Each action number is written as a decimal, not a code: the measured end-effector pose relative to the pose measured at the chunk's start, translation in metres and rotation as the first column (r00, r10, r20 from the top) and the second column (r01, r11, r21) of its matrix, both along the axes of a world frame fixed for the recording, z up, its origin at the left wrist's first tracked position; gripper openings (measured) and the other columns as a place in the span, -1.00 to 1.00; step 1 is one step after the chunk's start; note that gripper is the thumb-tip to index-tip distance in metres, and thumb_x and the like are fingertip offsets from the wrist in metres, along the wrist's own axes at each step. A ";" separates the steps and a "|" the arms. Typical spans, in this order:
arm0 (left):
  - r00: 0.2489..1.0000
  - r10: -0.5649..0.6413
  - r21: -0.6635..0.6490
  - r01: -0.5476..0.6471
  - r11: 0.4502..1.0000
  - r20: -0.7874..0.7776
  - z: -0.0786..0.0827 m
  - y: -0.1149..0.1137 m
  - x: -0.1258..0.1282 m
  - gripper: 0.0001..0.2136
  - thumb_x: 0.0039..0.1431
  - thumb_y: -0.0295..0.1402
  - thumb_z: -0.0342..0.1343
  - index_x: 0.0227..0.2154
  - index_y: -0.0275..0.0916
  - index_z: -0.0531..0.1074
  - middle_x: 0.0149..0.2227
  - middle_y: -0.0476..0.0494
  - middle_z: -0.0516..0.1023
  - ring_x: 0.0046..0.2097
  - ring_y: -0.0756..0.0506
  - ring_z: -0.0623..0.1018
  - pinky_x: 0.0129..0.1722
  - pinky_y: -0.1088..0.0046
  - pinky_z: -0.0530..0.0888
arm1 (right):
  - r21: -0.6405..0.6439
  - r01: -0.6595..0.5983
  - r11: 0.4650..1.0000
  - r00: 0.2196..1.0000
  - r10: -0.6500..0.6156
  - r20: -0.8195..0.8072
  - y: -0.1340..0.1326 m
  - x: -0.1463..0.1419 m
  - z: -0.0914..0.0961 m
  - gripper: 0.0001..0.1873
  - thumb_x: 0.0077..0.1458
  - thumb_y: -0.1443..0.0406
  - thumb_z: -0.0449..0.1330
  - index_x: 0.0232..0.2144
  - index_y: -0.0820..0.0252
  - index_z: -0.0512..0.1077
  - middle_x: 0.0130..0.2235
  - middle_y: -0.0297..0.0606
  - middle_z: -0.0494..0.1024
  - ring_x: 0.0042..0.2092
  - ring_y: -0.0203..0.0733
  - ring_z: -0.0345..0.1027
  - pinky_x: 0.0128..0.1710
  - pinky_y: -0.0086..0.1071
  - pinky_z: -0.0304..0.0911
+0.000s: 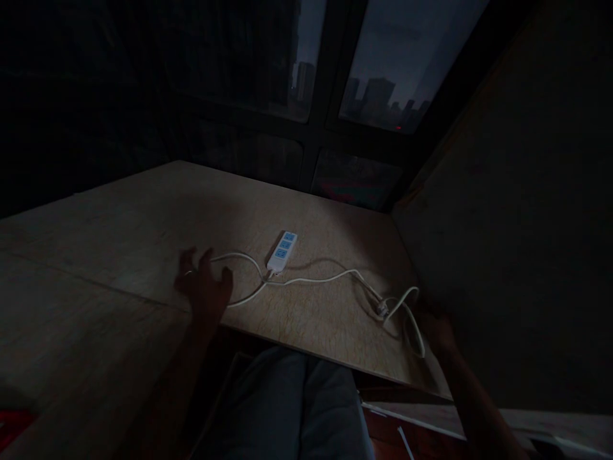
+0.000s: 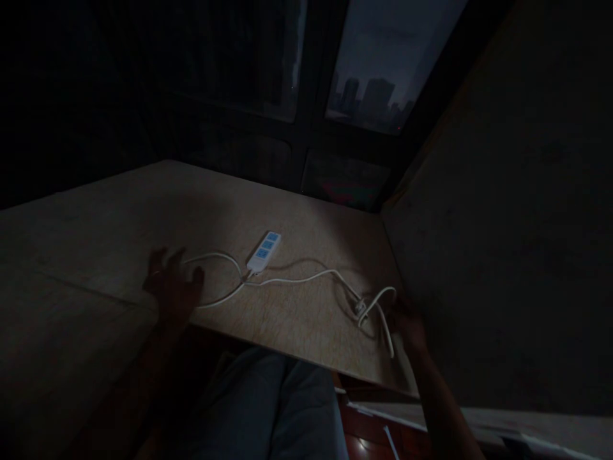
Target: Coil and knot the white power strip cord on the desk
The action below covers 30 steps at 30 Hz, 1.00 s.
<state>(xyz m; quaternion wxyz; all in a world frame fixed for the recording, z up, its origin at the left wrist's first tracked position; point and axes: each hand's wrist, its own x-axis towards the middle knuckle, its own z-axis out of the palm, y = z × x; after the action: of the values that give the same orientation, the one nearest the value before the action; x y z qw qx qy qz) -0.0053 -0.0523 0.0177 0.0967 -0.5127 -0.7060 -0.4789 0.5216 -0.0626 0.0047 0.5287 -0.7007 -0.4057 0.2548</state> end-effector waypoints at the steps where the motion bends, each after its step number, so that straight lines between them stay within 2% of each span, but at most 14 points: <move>1: 0.987 -0.161 -0.023 0.162 0.987 0.013 0.002 -0.001 0.015 -0.61 0.07 -0.27 0.14 -0.04 -0.29 0.42 0.11 -0.36 0.37 0.23 -0.38 0.29 0.18 -0.01 0.21 | -0.008 0.004 1.000 1.000 -0.004 -0.016 0.000 -0.004 0.002 -0.60 -0.46 0.20 0.29 -0.41 0.17 0.52 -0.25 -0.07 0.59 -0.26 0.03 0.46 -0.23 -0.11 0.37; 3: 0.883 -0.463 -0.075 0.468 0.881 0.076 0.000 0.001 0.044 -0.68 0.14 -0.23 0.11 -0.07 -0.23 0.46 0.00 -0.27 0.49 0.09 -0.26 0.45 0.11 0.16 0.35 | 0.007 0.028 1.000 0.999 -0.028 -0.041 -0.001 -0.013 0.008 -0.53 -0.45 0.15 0.29 -0.35 0.19 0.51 -0.13 -0.03 0.57 -0.13 0.05 0.45 -0.12 -0.12 0.35; 4: 0.835 -0.543 -0.108 0.550 0.828 0.090 -0.004 0.002 0.059 -0.67 0.16 -0.22 0.11 -0.04 -0.21 0.45 0.02 -0.25 0.50 0.08 -0.24 0.47 0.10 0.19 0.37 | 0.021 0.041 0.999 0.998 -0.040 -0.044 -0.004 -0.018 0.013 -0.48 -0.41 0.10 0.29 -0.30 0.20 0.51 -0.09 -0.01 0.56 -0.07 0.06 0.44 -0.06 -0.12 0.33; 7: 0.774 -0.627 -0.248 0.627 0.738 0.090 -0.019 0.004 0.097 -0.58 0.17 -0.24 0.15 0.07 -0.26 0.40 0.07 -0.28 0.48 0.10 -0.24 0.48 0.11 0.17 0.39 | -0.006 0.016 1.000 0.999 -0.015 0.029 -0.018 -0.039 0.027 -0.35 -0.19 -0.05 0.24 -0.12 0.26 0.49 0.01 0.01 0.52 0.05 0.07 0.38 0.04 -0.10 0.27; 9: 0.754 -0.651 -0.327 0.640 0.695 0.090 -0.026 0.004 0.113 -0.60 0.21 -0.29 0.12 0.09 -0.29 0.38 0.06 -0.29 0.50 0.07 -0.23 0.50 0.09 0.16 0.40 | -0.105 -0.111 0.988 0.983 0.124 0.137 -0.032 -0.058 0.032 -0.34 -0.02 -0.11 0.17 -0.04 0.26 0.47 0.05 0.02 0.49 0.06 0.07 0.38 0.03 -0.09 0.28; 11: 0.726 -0.677 -0.346 0.671 0.656 0.123 -0.028 0.004 0.119 -0.66 0.27 -0.32 0.05 0.06 -0.29 0.41 0.00 -0.25 0.54 0.01 -0.19 0.55 0.06 0.19 0.43 | -0.199 -0.311 0.930 0.890 0.358 0.284 -0.047 -0.074 0.031 -0.41 0.09 -0.07 0.14 0.01 0.21 0.45 0.07 -0.01 0.47 0.06 0.07 0.38 0.03 -0.06 0.29; 12: 0.709 -0.689 -0.332 0.693 0.640 0.152 -0.028 0.003 0.119 -0.69 0.29 -0.30 0.02 0.03 -0.28 0.44 -0.03 -0.22 0.56 -0.02 -0.17 0.56 0.05 0.22 0.44 | -0.234 -0.401 0.886 0.805 0.463 0.371 -0.053 -0.080 0.027 -0.43 0.09 -0.03 0.16 0.03 0.17 0.44 0.09 -0.02 0.46 0.07 0.08 0.36 0.05 -0.04 0.27; 14: 0.670 -0.710 -0.286 0.739 0.611 0.215 -0.027 0.003 0.112 -0.69 0.32 -0.24 -0.01 -0.01 -0.28 0.46 -0.05 -0.19 0.58 -0.05 -0.14 0.57 0.03 0.28 0.46 | -0.309 -0.505 0.806 0.612 0.586 0.530 -0.061 -0.086 0.016 -0.45 0.06 0.04 0.23 0.07 0.10 0.43 0.11 -0.03 0.43 0.12 0.12 0.31 0.10 -0.01 0.24; 16: 0.662 -0.716 -0.244 0.749 0.616 0.221 -0.028 0.002 0.099 -0.67 0.31 -0.20 -0.01 0.00 -0.28 0.46 -0.05 -0.19 0.57 -0.03 -0.13 0.56 0.03 0.30 0.46 | -0.383 -0.511 0.769 0.471 0.624 0.623 -0.064 -0.083 0.002 -0.47 0.09 0.07 0.22 0.11 0.04 0.43 0.18 -0.04 0.37 0.20 0.17 0.22 0.12 0.04 0.19; 19: 0.682 -0.723 -0.221 0.726 0.651 0.110 -0.033 0.003 0.076 -0.69 0.28 -0.20 0.02 -0.07 -0.27 0.49 -0.04 -0.22 0.56 0.01 -0.17 0.53 0.07 0.24 0.42 | -0.422 -0.485 0.766 0.386 0.621 0.683 -0.059 -0.067 -0.012 -0.54 0.25 0.09 0.07 0.15 0.00 0.39 0.27 -0.11 0.26 0.28 0.11 0.11 0.15 0.09 0.12; 23: 0.586 -0.802 -0.245 0.799 0.549 0.115 -0.044 0.004 0.056 -0.75 0.31 -0.27 -0.01 -0.23 -0.27 0.55 -0.21 -0.17 0.61 -0.17 -0.08 0.58 -0.12 0.37 0.47 | -0.382 -0.498 0.779 0.309 0.571 0.761 -0.044 -0.043 -0.015 -0.56 0.27 0.14 0.04 0.15 0.05 0.39 0.25 -0.09 0.29 0.29 0.02 0.11 0.17 0.02 0.10; 26: 0.565 -0.817 -0.175 0.822 0.543 0.119 -0.050 0.002 0.055 -0.79 0.29 -0.31 0.04 -0.27 -0.26 0.57 -0.29 -0.12 0.61 -0.25 -0.04 0.57 -0.21 0.42 0.46 | -0.424 -0.449 0.787 0.216 0.556 0.803 -0.031 -0.037 -0.004 -0.59 0.20 0.26 0.09 0.08 0.09 0.45 0.20 -0.07 0.36 0.25 0.10 0.16 0.15 0.09 0.08; 28: 0.590 -0.806 -0.133 0.803 0.580 0.045 -0.052 -0.001 0.060 -0.82 0.28 -0.37 0.06 -0.31 -0.22 0.58 -0.30 -0.09 0.61 -0.26 -0.03 0.57 -0.20 0.39 0.42 | -0.414 -0.334 0.847 0.224 0.498 0.838 -0.023 -0.045 0.009 -0.62 0.14 0.38 0.07 -0.02 0.14 0.51 0.12 -0.05 0.44 0.17 0.15 0.26 0.12 0.16 0.06; 30: 0.636 -0.769 -0.129 0.758 0.639 -0.067 -0.051 -0.004 0.067 -0.83 0.25 -0.43 0.08 -0.33 -0.18 0.58 -0.32 -0.06 0.61 -0.25 -0.04 0.55 -0.13 0.30 0.36 | -0.316 -0.246 0.916 0.296 0.381 0.876 -0.018 -0.065 0.027 -0.63 0.14 0.44 0.02 -0.11 0.21 0.54 0.03 -0.03 0.51 0.06 0.12 0.36 0.09 0.14 0.08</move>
<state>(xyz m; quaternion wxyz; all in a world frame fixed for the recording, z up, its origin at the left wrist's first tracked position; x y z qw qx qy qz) 0.0618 -0.0565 -0.0329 -0.0968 -0.7937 -0.4367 -0.4123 0.4562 -0.0804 0.0312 0.1051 -0.6578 -0.7434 -0.0600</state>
